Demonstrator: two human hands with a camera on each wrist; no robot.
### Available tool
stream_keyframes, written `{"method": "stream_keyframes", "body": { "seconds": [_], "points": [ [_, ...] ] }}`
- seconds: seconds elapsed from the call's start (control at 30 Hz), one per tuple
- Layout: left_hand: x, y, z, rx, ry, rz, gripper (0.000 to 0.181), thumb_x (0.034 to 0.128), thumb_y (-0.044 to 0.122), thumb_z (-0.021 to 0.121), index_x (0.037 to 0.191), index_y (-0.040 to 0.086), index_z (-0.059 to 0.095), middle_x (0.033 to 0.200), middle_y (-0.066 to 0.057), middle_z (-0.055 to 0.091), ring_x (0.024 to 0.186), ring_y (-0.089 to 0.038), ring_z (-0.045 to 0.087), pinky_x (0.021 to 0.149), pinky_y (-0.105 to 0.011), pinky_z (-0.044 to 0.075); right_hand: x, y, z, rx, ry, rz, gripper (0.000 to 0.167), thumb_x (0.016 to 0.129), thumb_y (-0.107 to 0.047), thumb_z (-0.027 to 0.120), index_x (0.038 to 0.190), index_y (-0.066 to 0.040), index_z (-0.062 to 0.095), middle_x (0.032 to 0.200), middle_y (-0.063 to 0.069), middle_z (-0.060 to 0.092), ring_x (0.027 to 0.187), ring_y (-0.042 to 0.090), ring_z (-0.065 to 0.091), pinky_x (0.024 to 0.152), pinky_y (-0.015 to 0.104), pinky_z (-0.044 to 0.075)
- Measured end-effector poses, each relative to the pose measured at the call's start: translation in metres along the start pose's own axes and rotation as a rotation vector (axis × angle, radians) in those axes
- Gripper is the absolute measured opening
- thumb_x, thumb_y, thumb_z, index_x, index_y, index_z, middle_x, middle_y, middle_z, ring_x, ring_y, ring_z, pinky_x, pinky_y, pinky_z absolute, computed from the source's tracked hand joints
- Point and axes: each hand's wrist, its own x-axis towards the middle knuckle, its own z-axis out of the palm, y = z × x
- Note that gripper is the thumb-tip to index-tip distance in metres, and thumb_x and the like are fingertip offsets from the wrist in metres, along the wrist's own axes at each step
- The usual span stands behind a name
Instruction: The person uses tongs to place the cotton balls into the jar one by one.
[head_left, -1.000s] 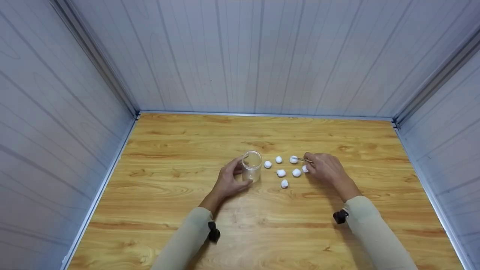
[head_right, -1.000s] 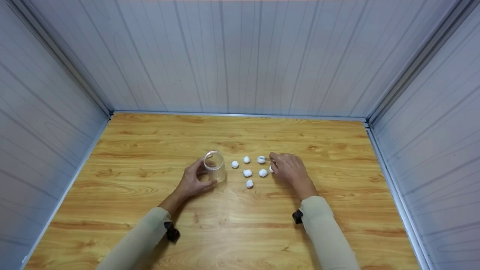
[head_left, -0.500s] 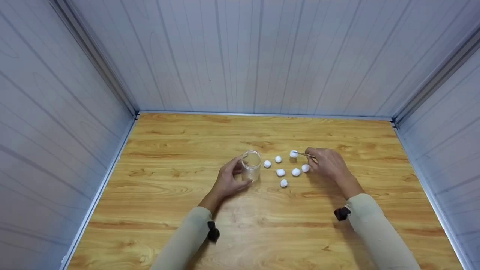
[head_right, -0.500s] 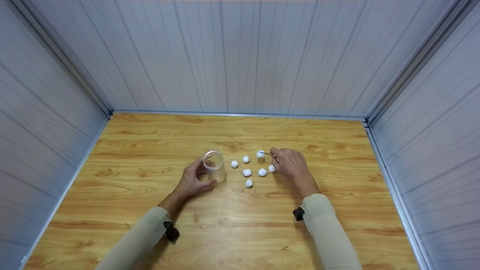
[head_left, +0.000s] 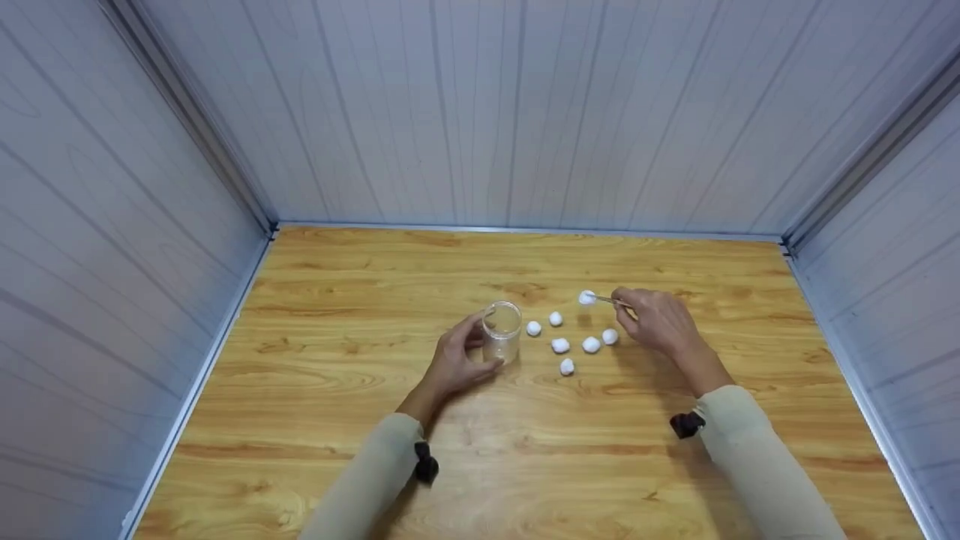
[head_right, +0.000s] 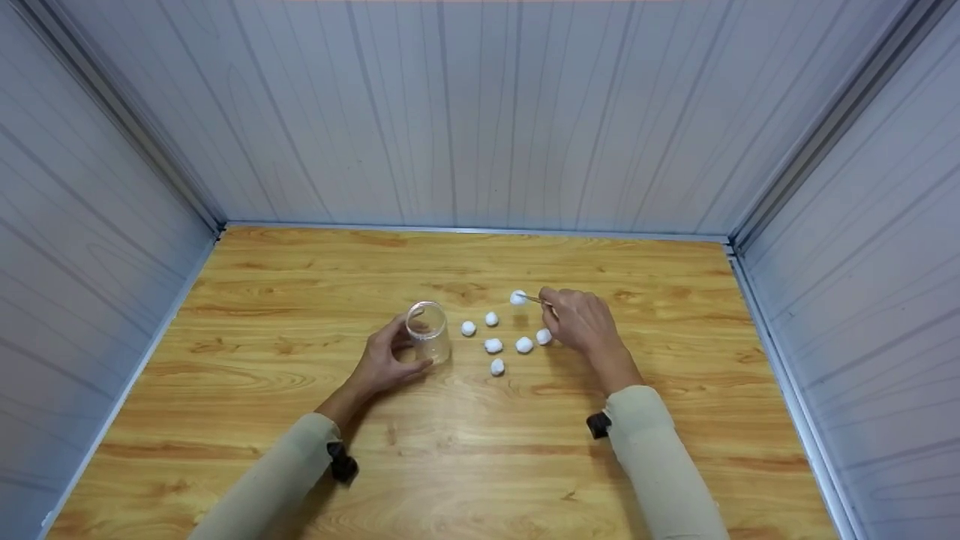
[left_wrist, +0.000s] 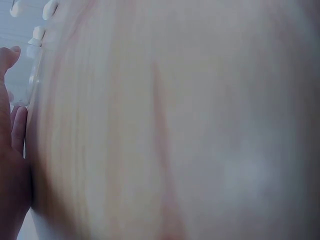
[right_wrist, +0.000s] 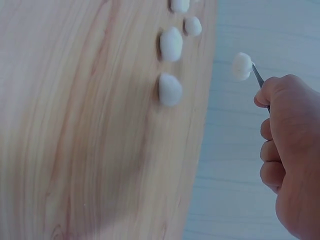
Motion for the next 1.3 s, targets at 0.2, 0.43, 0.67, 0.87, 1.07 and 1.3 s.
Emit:
{"method": "stream_keyframes", "body": {
  "seconds": [0.2, 0.43, 0.67, 0.87, 1.07, 1.3],
  "points": [
    [0.000, -0.001, -0.001, -0.003, 0.002, -0.005, 0.089, 0.0849, 0.008, 0.097, 0.163, 0.006, 0.055, 0.141, -0.023, 0.073, 0.127, -0.040, 0.076, 0.109, -0.049, 0.070, 0.006, -0.005, -0.004, -0.020, 0.011, -0.025, 0.009, 0.105, -0.010, 0.073, 0.110, -0.006, 0.080, 0.079, 0.013, 0.081, 0.051, 0.010, 0.034, 0.048, 0.023, 0.022],
    [0.000, 0.000, -0.001, -0.003, 0.003, -0.002, 0.088, 0.0845, 0.008, 0.097, 0.162, 0.004, 0.055, 0.142, -0.025, 0.073, 0.127, -0.042, 0.077, 0.109, -0.051, 0.070, 0.012, -0.012, -0.008, -0.021, 0.030, -0.059, 0.008, 0.103, -0.008, 0.074, 0.108, -0.006, 0.081, 0.080, 0.012, 0.082, 0.053, 0.006, 0.034, 0.047, 0.023, 0.025],
    [0.000, 0.001, -0.001, -0.005, -0.004, -0.007, 0.088, 0.0849, 0.007, 0.096, 0.163, 0.005, 0.055, 0.142, -0.024, 0.073, 0.128, -0.041, 0.076, 0.110, -0.050, 0.069, 0.020, -0.023, -0.014, 0.010, 0.053, -0.098, 0.008, 0.104, -0.007, 0.074, 0.109, -0.007, 0.080, 0.084, 0.011, 0.083, 0.052, 0.013, 0.047, 0.046, 0.024, 0.029],
    [-0.001, 0.000, -0.001, 0.012, -0.013, 0.006, 0.086, 0.0878, 0.010, 0.096, 0.163, 0.007, 0.054, 0.143, -0.023, 0.072, 0.131, -0.042, 0.076, 0.111, -0.052, 0.069, 0.025, -0.035, -0.019, 0.032, 0.093, -0.138, 0.007, 0.103, -0.005, 0.075, 0.107, -0.007, 0.079, 0.085, 0.009, 0.083, 0.051, 0.015, 0.053, 0.044, 0.027, 0.034],
    [-0.001, 0.000, -0.001, -0.012, -0.005, 0.000, 0.086, 0.0866, 0.010, 0.097, 0.163, 0.007, 0.056, 0.143, -0.024, 0.073, 0.130, -0.042, 0.076, 0.111, -0.054, 0.069, 0.031, -0.048, -0.024, 0.037, 0.109, -0.179, 0.006, 0.103, -0.006, 0.076, 0.108, -0.007, 0.080, 0.084, 0.010, 0.083, 0.051, 0.016, 0.055, 0.044, 0.027, 0.035],
    [0.000, -0.001, 0.000, -0.014, 0.003, 0.018, 0.086, 0.0864, 0.011, 0.097, 0.163, 0.008, 0.056, 0.139, -0.022, 0.075, 0.126, -0.041, 0.077, 0.109, -0.052, 0.070, 0.036, -0.062, -0.028, 0.030, 0.103, -0.220, 0.005, 0.103, -0.007, 0.076, 0.108, -0.009, 0.077, 0.083, 0.008, 0.082, 0.052, 0.015, 0.054, 0.044, 0.026, 0.035]
  ]
}}
